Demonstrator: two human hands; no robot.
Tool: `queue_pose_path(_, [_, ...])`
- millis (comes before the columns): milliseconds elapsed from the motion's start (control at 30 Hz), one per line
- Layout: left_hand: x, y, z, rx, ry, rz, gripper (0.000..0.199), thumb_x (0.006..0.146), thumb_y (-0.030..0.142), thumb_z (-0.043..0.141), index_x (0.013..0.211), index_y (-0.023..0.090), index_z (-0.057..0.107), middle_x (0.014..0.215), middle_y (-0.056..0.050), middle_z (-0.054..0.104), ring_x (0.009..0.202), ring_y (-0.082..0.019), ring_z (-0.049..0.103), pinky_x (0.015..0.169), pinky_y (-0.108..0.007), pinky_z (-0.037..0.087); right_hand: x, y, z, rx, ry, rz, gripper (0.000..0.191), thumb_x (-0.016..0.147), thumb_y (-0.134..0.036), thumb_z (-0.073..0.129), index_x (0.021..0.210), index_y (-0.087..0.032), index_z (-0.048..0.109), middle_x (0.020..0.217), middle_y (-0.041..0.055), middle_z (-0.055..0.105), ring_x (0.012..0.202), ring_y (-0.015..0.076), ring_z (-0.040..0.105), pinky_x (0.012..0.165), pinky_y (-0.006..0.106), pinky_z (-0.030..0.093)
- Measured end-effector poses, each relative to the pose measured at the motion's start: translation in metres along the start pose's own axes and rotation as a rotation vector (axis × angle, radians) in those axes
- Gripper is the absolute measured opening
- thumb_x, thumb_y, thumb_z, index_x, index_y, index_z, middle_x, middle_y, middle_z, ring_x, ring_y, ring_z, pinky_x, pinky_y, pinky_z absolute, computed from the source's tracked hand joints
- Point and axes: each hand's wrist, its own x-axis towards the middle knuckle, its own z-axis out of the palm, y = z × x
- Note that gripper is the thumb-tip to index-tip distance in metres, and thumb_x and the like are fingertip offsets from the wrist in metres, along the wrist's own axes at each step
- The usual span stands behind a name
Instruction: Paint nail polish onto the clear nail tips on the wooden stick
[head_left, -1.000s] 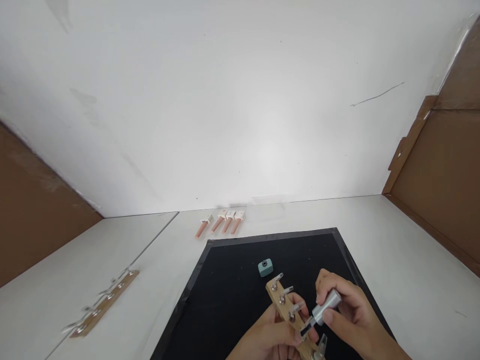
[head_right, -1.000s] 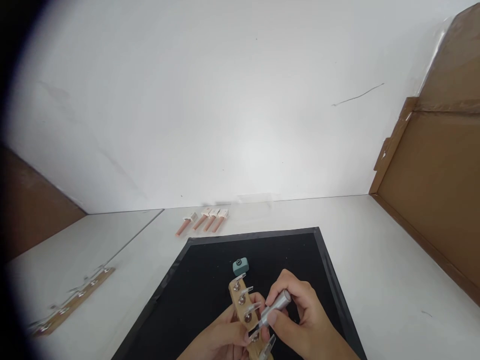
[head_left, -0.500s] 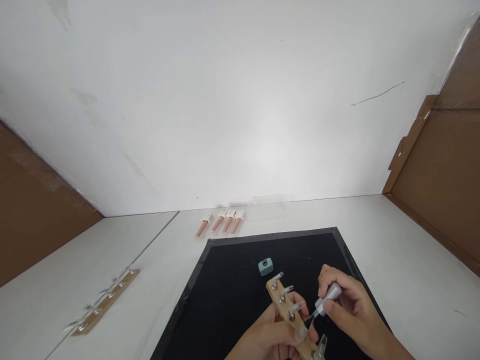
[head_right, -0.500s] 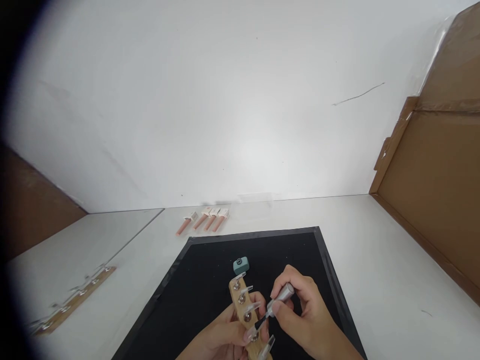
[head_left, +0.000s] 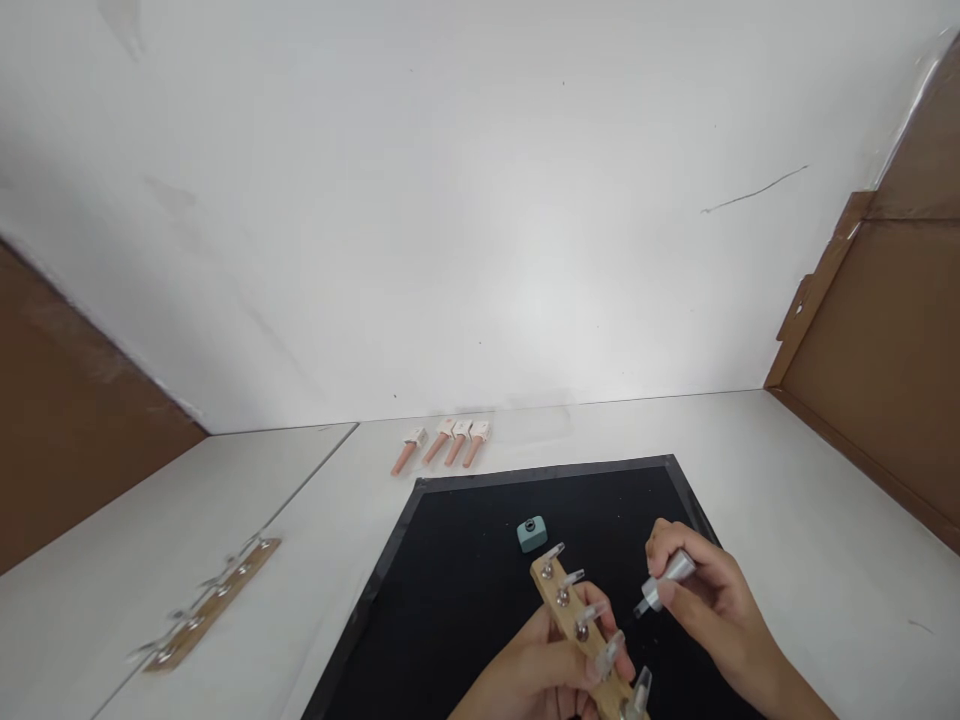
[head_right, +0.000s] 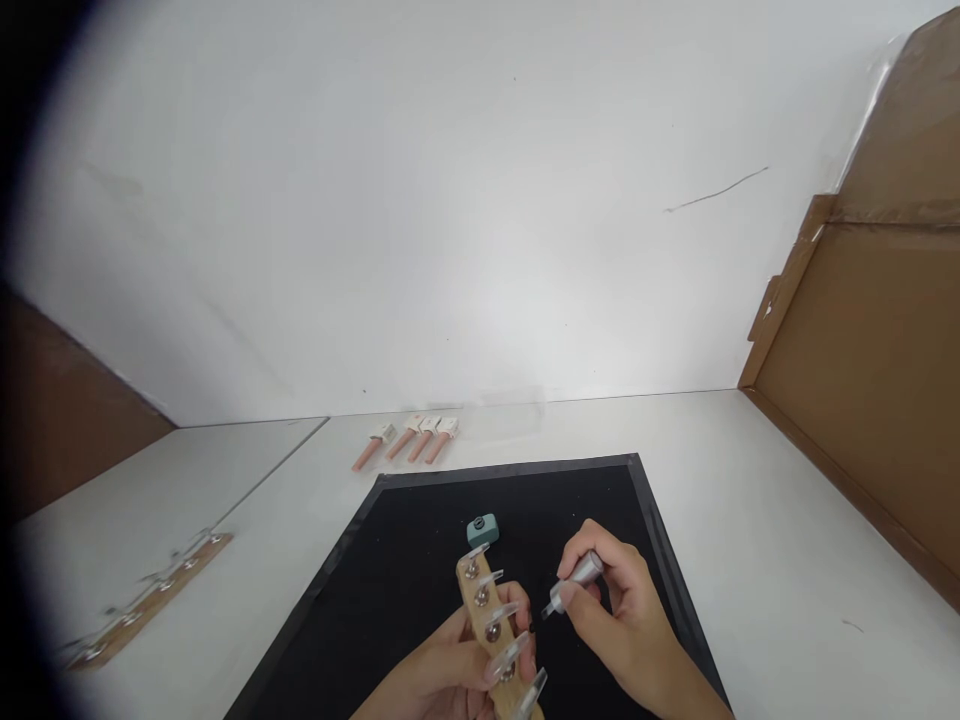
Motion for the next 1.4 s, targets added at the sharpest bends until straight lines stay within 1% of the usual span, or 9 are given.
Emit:
queue_pose_path(100, [0.000, 0.000, -0.002, -0.010, -0.004, 0.022, 0.021, 0.057, 0.006, 0.067, 0.074, 0.013, 0.059, 0.063, -0.004, 0.069, 0.045, -0.009, 0.055, 0.040, -0.017, 0.035, 0.001, -0.003, 0.001, 0.006, 0.015, -0.077, 0.021, 0.087, -0.043, 0.051, 0.077, -0.024, 0.053, 0.069, -0.0011, 0.042, 0.063, 0.0159, 0.041, 0.054, 0.025, 0.033])
queue_pose_path(233, [0.006, -0.002, -0.006, -0.037, -0.012, 0.032, 0.023, 0.055, 0.009, 0.070, 0.073, 0.014, 0.058, 0.062, -0.004, 0.069, 0.041, -0.008, 0.053, 0.037, -0.016, 0.035, 0.002, -0.009, 0.002, 0.001, -0.056, -0.150, 0.022, 0.088, -0.043, 0.050, 0.079, -0.024, 0.053, 0.068, -0.0004, 0.042, 0.065, 0.0173, 0.043, 0.055, 0.027, 0.036])
queue_pose_path(500, [0.009, -0.003, -0.006, -0.063, -0.014, 0.030, 0.023, 0.054, 0.008, 0.070, 0.074, 0.014, 0.059, 0.060, -0.004, 0.068, 0.040, -0.009, 0.056, 0.037, -0.017, 0.036, 0.000, -0.012, 0.003, -0.017, -0.201, -0.081, 0.022, 0.089, -0.044, 0.046, 0.083, -0.024, 0.052, 0.074, 0.0004, 0.043, 0.066, 0.0165, 0.044, 0.058, 0.028, 0.037])
queue_pose_path(700, [0.005, 0.001, -0.003, -0.035, -0.003, -0.011, 0.022, 0.055, 0.009, 0.069, 0.075, 0.014, 0.059, 0.063, -0.003, 0.069, 0.042, -0.008, 0.055, 0.041, -0.018, 0.036, 0.002, -0.013, 0.001, -0.055, -0.202, -0.086, 0.017, 0.090, -0.040, 0.046, 0.083, -0.026, 0.051, 0.074, -0.0008, 0.042, 0.066, 0.0158, 0.042, 0.059, 0.027, 0.035])
queue_pose_path(833, [0.003, 0.001, -0.001, -0.051, 0.003, 0.010, 0.021, 0.056, 0.008, 0.067, 0.074, 0.014, 0.059, 0.062, -0.003, 0.068, 0.042, -0.008, 0.054, 0.040, -0.018, 0.033, 0.003, -0.014, 0.002, -0.072, -0.194, -0.113, 0.020, 0.091, -0.041, 0.045, 0.081, -0.024, 0.050, 0.073, -0.0008, 0.040, 0.065, 0.0162, 0.042, 0.058, 0.028, 0.036])
queue_pose_path(933, [0.002, 0.002, -0.001, -0.058, -0.012, 0.018, 0.019, 0.059, 0.007, 0.064, 0.075, 0.015, 0.058, 0.060, -0.003, 0.067, 0.040, -0.007, 0.051, 0.041, -0.019, 0.031, 0.003, -0.014, 0.004, -0.078, -0.181, -0.134, 0.021, 0.090, -0.041, 0.046, 0.080, -0.024, 0.050, 0.072, -0.0007, 0.040, 0.065, 0.0164, 0.043, 0.057, 0.028, 0.036])
queue_pose_path(1133, [0.001, 0.005, 0.000, -0.042, -0.046, -0.024, 0.018, 0.061, 0.006, 0.064, 0.075, 0.016, 0.058, 0.062, -0.002, 0.067, 0.042, -0.007, 0.052, 0.042, -0.019, 0.032, 0.004, -0.014, 0.003, -0.080, -0.162, -0.133, 0.022, 0.089, -0.042, 0.047, 0.078, -0.023, 0.051, 0.071, 0.0000, 0.042, 0.064, 0.0167, 0.043, 0.056, 0.028, 0.037])
queue_pose_path(1233, [0.001, 0.004, 0.000, -0.037, -0.051, -0.013, 0.018, 0.061, 0.007, 0.064, 0.075, 0.016, 0.058, 0.063, -0.002, 0.067, 0.042, -0.007, 0.052, 0.041, -0.018, 0.032, 0.003, -0.012, 0.002, -0.068, -0.155, -0.128, 0.022, 0.089, -0.043, 0.047, 0.077, -0.023, 0.051, 0.071, -0.0001, 0.042, 0.065, 0.0167, 0.043, 0.056, 0.028, 0.037])
queue_pose_path(1400, [0.001, 0.000, -0.002, -0.045, -0.014, 0.028, 0.018, 0.060, 0.006, 0.064, 0.075, 0.014, 0.059, 0.064, -0.004, 0.068, 0.042, -0.007, 0.053, 0.040, -0.017, 0.033, 0.004, -0.010, 0.003, -0.049, -0.132, -0.120, 0.022, 0.088, -0.041, 0.048, 0.076, -0.023, 0.051, 0.071, -0.0003, 0.041, 0.065, 0.0168, 0.042, 0.056, 0.028, 0.036])
